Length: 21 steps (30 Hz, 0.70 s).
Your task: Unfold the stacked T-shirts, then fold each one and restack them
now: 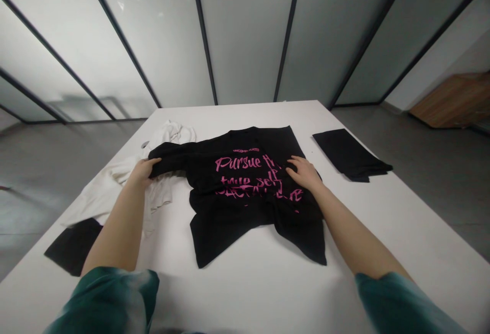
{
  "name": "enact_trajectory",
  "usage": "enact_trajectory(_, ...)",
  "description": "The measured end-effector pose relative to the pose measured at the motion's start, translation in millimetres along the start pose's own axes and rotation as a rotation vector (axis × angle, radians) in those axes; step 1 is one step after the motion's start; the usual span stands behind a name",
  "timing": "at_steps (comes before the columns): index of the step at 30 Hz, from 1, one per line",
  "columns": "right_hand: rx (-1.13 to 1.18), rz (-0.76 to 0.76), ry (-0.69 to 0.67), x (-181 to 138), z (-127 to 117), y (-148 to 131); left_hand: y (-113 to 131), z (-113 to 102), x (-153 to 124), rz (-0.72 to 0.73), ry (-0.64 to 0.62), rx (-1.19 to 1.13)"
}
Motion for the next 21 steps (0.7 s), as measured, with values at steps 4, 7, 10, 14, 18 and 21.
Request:
enact_trajectory(4,-0.005,0.0,-0.004,-0.1,-0.1,-0.5,-2.9,-11.6,-6.2,-0.066,0.175,-0.122)
enact_trajectory(7,-0.009,0.007,-0.005,-0.1,0.0,-0.2,36.3,-5.9,-7.9,0.195,0.205,0.057)
enact_trajectory(10,-0.01,0.003,-0.005,0.3,1.0,0.1,83.2,25.5,-20.2,0.437,0.12,0.298)
enact_trajectory(14,-0.005,-0.007,0.005,0.7,1.4,0.5,126.8,99.9,-52.7,0.611,-0.181,0.467)
enact_trajectory(18,-0.003,0.0,0.004,0.1,0.7,0.9,123.1,181.1,-88.1,0.55,-0.782,0.274)
enact_trajectory(21,0.001,0.001,0.0,-0.3,0.9,0.9,115.1,188.7,-78.6,0.518,-0.702,0.086)
Point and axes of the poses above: each hand's wrist, its own x-axis towards the middle knuckle, its own z-axis out of the palm, y = z × x, the point moved 9 cm from there along x, towards the middle knuckle, and after that the axes turned 10 degrees about -x, right-handed, at the moved point
